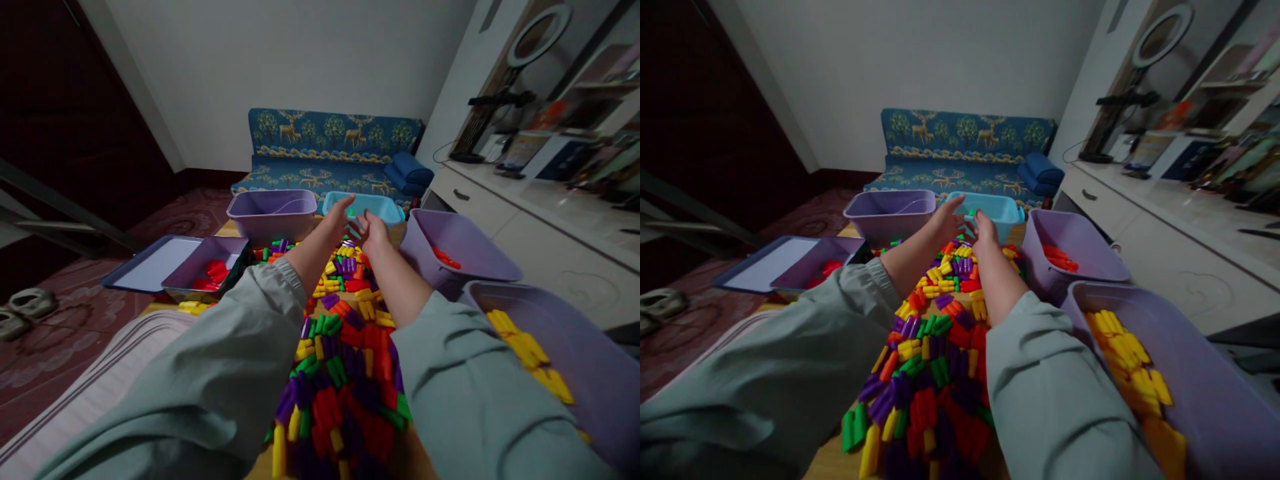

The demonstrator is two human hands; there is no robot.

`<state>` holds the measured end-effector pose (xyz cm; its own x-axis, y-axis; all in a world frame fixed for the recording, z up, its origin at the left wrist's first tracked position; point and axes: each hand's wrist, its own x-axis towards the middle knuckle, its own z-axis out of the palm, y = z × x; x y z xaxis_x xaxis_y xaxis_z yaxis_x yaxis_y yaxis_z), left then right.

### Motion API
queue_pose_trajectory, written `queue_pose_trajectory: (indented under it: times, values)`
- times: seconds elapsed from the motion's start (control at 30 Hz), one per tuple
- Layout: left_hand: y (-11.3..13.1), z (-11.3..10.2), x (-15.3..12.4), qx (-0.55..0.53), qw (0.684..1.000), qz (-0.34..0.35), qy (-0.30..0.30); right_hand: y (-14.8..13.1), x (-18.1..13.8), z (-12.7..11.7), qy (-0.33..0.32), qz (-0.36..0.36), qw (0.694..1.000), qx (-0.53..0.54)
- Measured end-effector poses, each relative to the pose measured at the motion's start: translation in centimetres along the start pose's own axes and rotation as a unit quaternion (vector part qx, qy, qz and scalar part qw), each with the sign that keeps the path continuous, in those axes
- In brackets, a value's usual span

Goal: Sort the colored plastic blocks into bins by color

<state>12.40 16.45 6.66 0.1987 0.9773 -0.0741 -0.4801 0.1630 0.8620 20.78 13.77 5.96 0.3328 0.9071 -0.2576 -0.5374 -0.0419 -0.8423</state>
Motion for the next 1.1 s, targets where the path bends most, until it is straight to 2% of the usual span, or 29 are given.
queue_pose_trajectory:
  times: [0.03, 0.1, 0.17, 0.23, 0.27, 0.33, 0.4, 0.43, 0.47, 0.53, 0.7, 0.87, 1.0, 1.03, 1.1]
  values:
    - [-0.6, -0.5, -1.0, 0.015, 0.999, -0.032, 0.009, 0.8, -0.4, -0.5, -0.004, -0.007, 1.000, -0.007]
    - [-1.9, -1.5, -3.2, 0.033, 0.999, -0.021, 0.021, 2.5, -1.2, -1.5, -0.012, -0.041, 0.999, -0.027]
    - [-3.1, -2.8, -5.4, 0.091, 0.995, 0.025, 0.024, 3.9, -1.7, -2.8, -0.009, -0.105, 0.991, -0.082]
    - [-4.2, -4.6, -7.7, 0.200, 0.974, 0.101, 0.031, 4.9, -2.0, -4.2, 0.017, -0.187, 0.960, -0.206]
    - [-4.6, -5.6, -8.8, 0.271, 0.950, 0.146, 0.045, 5.2, -2.1, -5.0, 0.035, -0.228, 0.928, -0.292]
    - [-5.2, -7.7, -10.9, 0.433, 0.874, 0.205, 0.077, 5.4, -2.1, -6.5, 0.066, -0.293, 0.831, -0.469]
    - [-5.3, -9.4, -12.6, 0.567, 0.788, 0.212, 0.111, 5.4, -2.1, -7.7, 0.077, -0.317, 0.729, -0.602]
    - [-5.4, -10.1, -13.3, 0.618, 0.750, 0.199, 0.127, 5.4, -2.2, -8.1, 0.075, -0.310, 0.693, -0.647]
    - [-5.3, -10.5, -13.9, 0.657, 0.718, 0.179, 0.142, 5.4, -2.2, -8.4, 0.068, -0.295, 0.666, -0.681]
    - [-5.3, -11.0, -14.8, 0.706, 0.678, 0.137, 0.151, 5.5, -2.5, -8.7, 0.049, -0.261, 0.634, -0.726]
    - [-5.6, -11.2, -15.7, 0.753, 0.643, 0.102, 0.096, 6.0, -5.1, -8.0, 0.006, -0.233, 0.600, -0.766]
    - [-5.9, -11.5, -16.0, 0.767, 0.629, 0.100, 0.077, 4.6, -8.4, -6.5, -0.105, -0.177, 0.572, -0.794]
    - [-5.9, -11.6, -16.0, 0.765, 0.631, 0.106, 0.076, 2.1, -9.5, -5.7, -0.216, -0.165, 0.607, -0.747]
    - [-5.9, -11.6, -16.0, 0.764, 0.632, 0.108, 0.076, 1.5, -9.6, -5.9, -0.215, -0.179, 0.615, -0.737]
    - [-5.8, -11.6, -16.0, 0.761, 0.634, 0.110, 0.076, 0.8, -9.9, -7.0, -0.162, -0.204, 0.625, -0.736]
